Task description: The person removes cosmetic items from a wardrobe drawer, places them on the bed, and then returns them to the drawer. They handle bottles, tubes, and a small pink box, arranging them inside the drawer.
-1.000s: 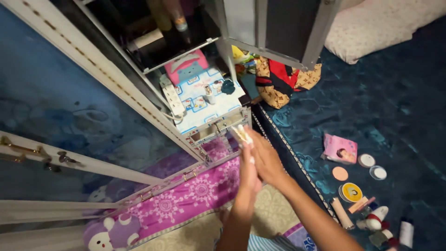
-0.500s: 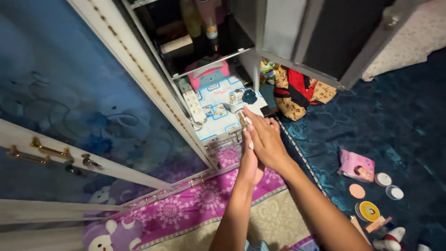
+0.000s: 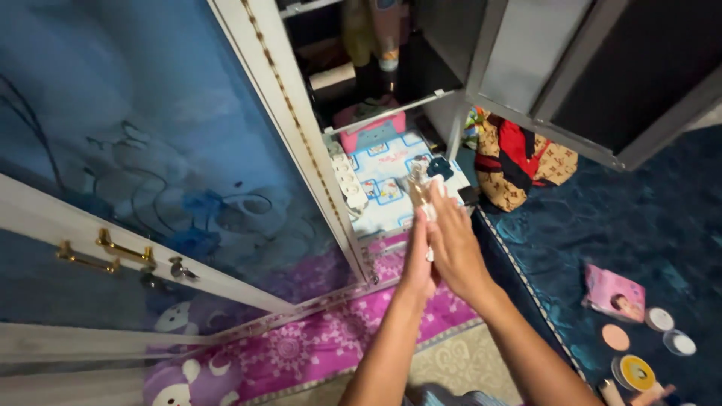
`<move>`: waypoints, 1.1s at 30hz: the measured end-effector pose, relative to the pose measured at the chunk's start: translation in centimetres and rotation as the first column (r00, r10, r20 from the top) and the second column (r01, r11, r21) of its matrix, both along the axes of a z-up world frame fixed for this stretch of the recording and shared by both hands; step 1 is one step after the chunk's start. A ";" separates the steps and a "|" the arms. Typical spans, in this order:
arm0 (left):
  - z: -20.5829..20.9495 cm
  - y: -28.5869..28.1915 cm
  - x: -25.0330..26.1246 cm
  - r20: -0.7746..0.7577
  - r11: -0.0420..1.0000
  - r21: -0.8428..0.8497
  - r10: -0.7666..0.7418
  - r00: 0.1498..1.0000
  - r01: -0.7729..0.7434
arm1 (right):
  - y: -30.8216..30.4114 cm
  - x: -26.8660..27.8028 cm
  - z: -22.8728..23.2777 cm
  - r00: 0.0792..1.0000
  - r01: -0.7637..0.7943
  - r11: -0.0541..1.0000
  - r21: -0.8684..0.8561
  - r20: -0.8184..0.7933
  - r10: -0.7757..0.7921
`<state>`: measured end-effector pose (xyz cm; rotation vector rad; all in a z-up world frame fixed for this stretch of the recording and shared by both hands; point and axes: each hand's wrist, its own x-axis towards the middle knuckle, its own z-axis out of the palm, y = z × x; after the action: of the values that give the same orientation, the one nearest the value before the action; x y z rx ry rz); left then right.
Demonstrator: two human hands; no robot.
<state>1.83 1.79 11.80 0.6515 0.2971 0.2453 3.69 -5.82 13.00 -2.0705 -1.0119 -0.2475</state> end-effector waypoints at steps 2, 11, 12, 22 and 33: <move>-2.0 -0.5 0.2 -0.059 0.990 -0.084 -0.119 0.991 0.114 | 0.5 -0.1 1.6 0.988 0.038 0.975 0.219 -0.155 -0.004; 0.9 1.7 0.7 -0.206 0.992 0.086 0.111 0.972 -0.095 | 1.9 -2.3 -1.6 0.974 0.086 0.949 0.303 -0.225 -0.017; 2.7 1.5 0.2 -0.211 0.992 0.086 0.114 0.971 -0.097 | 1.9 -1.8 -1.8 0.973 0.085 0.950 0.302 -0.229 -0.014; 7.0 1.9 2.4 -0.093 0.970 0.233 0.085 0.992 -0.061 | 1.9 4.1 -7.2 0.754 0.304 0.876 0.375 -0.656 0.019; 6.4 -0.7 5.8 0.092 0.980 0.070 0.178 0.980 -0.185 | -2.1 7.1 0.3 0.938 0.276 0.877 0.394 -0.309 -0.157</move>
<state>7.63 1.13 18.21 0.6904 0.2657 0.4606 10.75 -7.97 13.26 -1.7449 -0.4986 -0.2705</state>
